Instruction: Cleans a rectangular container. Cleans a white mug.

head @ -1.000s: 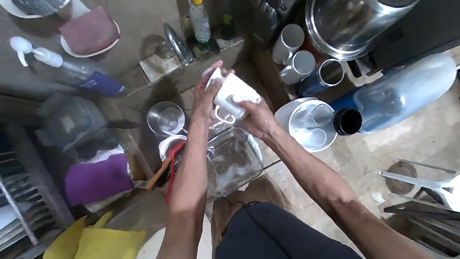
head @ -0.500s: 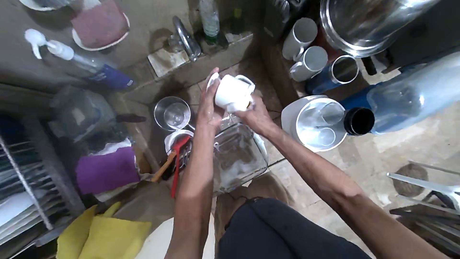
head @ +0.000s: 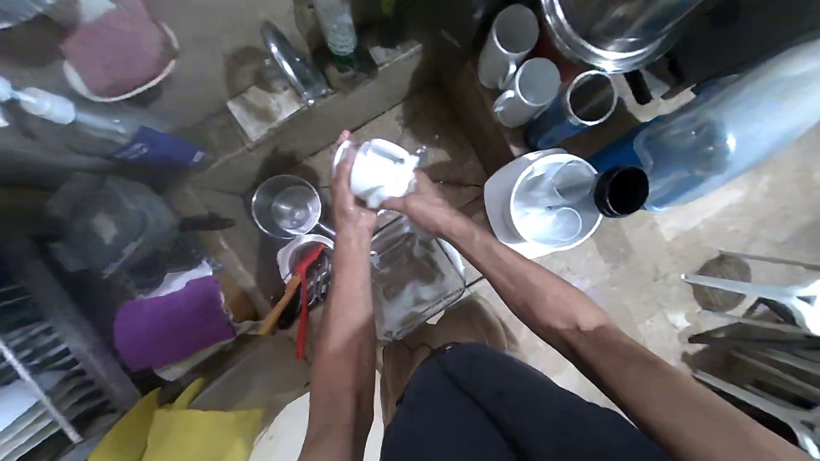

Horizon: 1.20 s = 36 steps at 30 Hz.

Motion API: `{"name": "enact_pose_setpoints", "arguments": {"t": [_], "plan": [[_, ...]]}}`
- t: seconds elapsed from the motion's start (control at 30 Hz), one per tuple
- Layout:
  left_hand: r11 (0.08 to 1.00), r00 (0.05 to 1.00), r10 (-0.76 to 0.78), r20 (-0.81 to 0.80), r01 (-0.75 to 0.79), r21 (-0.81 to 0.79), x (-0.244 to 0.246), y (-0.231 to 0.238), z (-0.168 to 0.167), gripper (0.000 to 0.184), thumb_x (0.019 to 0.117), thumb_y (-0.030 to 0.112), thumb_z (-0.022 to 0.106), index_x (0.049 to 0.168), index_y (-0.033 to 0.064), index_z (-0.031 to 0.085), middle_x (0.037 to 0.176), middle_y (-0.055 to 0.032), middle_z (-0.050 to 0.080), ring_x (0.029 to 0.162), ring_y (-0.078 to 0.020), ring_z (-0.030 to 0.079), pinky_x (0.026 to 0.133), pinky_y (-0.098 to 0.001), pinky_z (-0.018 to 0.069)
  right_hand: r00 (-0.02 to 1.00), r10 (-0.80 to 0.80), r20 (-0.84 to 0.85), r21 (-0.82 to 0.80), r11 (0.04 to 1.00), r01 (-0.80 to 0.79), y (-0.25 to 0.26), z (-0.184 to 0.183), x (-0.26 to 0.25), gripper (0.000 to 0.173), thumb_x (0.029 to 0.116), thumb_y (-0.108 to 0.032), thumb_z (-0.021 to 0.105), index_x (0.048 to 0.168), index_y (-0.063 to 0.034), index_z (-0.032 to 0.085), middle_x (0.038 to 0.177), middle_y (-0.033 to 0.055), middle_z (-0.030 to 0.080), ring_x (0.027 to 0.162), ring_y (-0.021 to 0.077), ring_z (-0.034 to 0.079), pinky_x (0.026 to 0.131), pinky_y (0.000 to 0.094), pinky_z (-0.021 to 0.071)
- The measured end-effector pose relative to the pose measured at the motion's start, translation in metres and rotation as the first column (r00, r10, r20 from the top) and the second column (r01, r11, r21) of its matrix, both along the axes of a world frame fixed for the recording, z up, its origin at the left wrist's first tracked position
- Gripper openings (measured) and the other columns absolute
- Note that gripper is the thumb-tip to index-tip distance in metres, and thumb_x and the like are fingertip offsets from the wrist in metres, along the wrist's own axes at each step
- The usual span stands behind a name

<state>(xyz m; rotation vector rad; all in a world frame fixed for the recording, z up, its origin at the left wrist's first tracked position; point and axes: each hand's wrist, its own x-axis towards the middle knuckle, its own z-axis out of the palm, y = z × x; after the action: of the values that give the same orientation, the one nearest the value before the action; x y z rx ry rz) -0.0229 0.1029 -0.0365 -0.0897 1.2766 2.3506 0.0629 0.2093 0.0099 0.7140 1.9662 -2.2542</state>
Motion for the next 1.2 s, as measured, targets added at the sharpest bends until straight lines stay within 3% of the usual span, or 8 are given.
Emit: {"name": "enact_pose_setpoints", "arguments": {"t": [0.17, 0.43, 0.6, 0.87, 0.97, 1.07, 1.13, 1.2], "plan": [[0.999, 1.000, -0.014, 0.014, 0.015, -0.047, -0.006, -0.007, 0.001, 0.041, 0.1054, 0.029, 0.050, 0.144, 0.0150, 0.050, 0.127, -0.0056, 0.064, 0.117, -0.0193, 0.063, 0.098, -0.0432, 0.0562, 0.957, 0.278, 0.085, 0.264, 0.920, -0.290, 0.015, 0.009, -0.009, 0.066, 0.0779, -0.015, 0.088, 0.133, 0.0021, 0.056, 0.123, 0.0172, 0.066, 0.116, 0.0210, 0.064, 0.103, 0.0394, 0.0517], [0.995, 0.997, -0.039, 0.067, 0.045, -0.091, -0.035, -0.032, 0.024, 0.035, 0.1043, 0.027, 0.051, 0.136, 0.0132, 0.057, 0.117, -0.0070, 0.068, 0.109, -0.0212, 0.067, 0.093, -0.0446, 0.0582, 0.932, -0.139, -0.336, 0.310, 0.918, 0.249, 0.043, -0.009, 0.031, 0.050, 0.0886, -0.007, 0.073, 0.134, 0.0035, 0.056, 0.122, 0.0147, 0.067, 0.107, 0.0158, 0.067, 0.093, 0.0350, 0.0581], [0.989, 0.981, -0.137, 0.140, 0.142, -0.029, -0.014, -0.020, 0.039, 0.033, 0.1059, 0.024, 0.043, 0.129, 0.0086, 0.061, 0.110, -0.0081, 0.071, 0.101, -0.0192, 0.070, 0.087, -0.0394, 0.0605, 0.863, 0.311, -0.397, 0.592, 0.806, -0.018, 0.030, -0.016, 0.002, 0.079, 0.0798, -0.012, 0.081, 0.150, 0.0012, 0.048, 0.149, 0.0180, 0.055, 0.137, 0.0258, 0.055, 0.115, 0.0429, 0.0458], [0.994, 0.970, -0.082, -0.230, 0.098, 0.058, -0.012, -0.019, 0.013, 0.048, 0.1029, 0.030, 0.035, 0.141, 0.0062, 0.052, 0.129, -0.0117, 0.068, 0.118, -0.0228, 0.067, 0.098, -0.0408, 0.0569, 0.931, -0.324, 0.167, -0.327, 0.873, 0.362, -0.031, -0.014, -0.004, 0.014, 0.0949, -0.012, 0.066, 0.106, -0.0057, 0.059, 0.081, 0.0050, 0.063, 0.067, 0.0123, 0.062, 0.060, 0.0318, 0.0553], [0.972, 0.965, -0.211, -0.158, 0.190, -0.141, -0.011, -0.033, 0.029, 0.051, 0.1059, 0.037, 0.034, 0.142, 0.0082, 0.056, 0.129, -0.0110, 0.068, 0.117, -0.0241, 0.067, 0.098, -0.0433, 0.0571, 0.964, -0.250, -0.094, 0.081, 0.963, 0.257, -0.015, -0.012, -0.002, 0.028, 0.0888, 0.000, 0.071, 0.116, -0.0007, 0.068, 0.099, 0.0077, 0.072, 0.088, 0.0113, 0.069, 0.081, 0.0313, 0.0590], [0.966, 0.988, -0.107, 0.112, 0.130, -0.225, -0.004, -0.030, 0.043, 0.032, 0.1022, 0.032, 0.056, 0.126, 0.0108, 0.063, 0.107, -0.0082, 0.071, 0.097, -0.0203, 0.070, 0.083, -0.0424, 0.0607, 0.893, 0.124, -0.434, 0.702, 0.667, 0.248, 0.007, -0.022, -0.011, 0.048, 0.0766, 0.002, 0.076, 0.124, 0.0020, 0.070, 0.117, 0.0186, 0.073, 0.108, 0.0297, 0.072, 0.093, 0.0483, 0.0582], [0.961, 0.995, -0.061, 0.083, 0.081, -0.264, -0.006, -0.030, 0.038, 0.034, 0.0990, 0.026, 0.064, 0.129, 0.0091, 0.063, 0.108, -0.0093, 0.071, 0.098, -0.0206, 0.070, 0.084, -0.0422, 0.0611, 0.901, 0.152, -0.406, 0.758, 0.607, 0.239, 0.006, -0.026, -0.012, 0.049, 0.0780, -0.003, 0.077, 0.126, 0.0011, 0.069, 0.119, 0.0189, 0.072, 0.108, 0.0317, 0.071, 0.093, 0.0499, 0.0577], [0.985, 0.995, -0.080, -0.056, 0.070, -0.161, -0.009, -0.030, 0.032, 0.041, 0.0995, 0.019, 0.058, 0.139, 0.0057, 0.055, 0.117, -0.0139, 0.071, 0.106, -0.0262, 0.071, 0.090, -0.0448, 0.0607, 0.959, -0.074, -0.273, 0.525, 0.824, 0.213, -0.004, -0.022, -0.010, 0.038, 0.0847, -0.005, 0.073, 0.122, -0.0012, 0.070, 0.112, 0.0136, 0.074, 0.104, 0.0227, 0.071, 0.093, 0.0439, 0.0579]]}}
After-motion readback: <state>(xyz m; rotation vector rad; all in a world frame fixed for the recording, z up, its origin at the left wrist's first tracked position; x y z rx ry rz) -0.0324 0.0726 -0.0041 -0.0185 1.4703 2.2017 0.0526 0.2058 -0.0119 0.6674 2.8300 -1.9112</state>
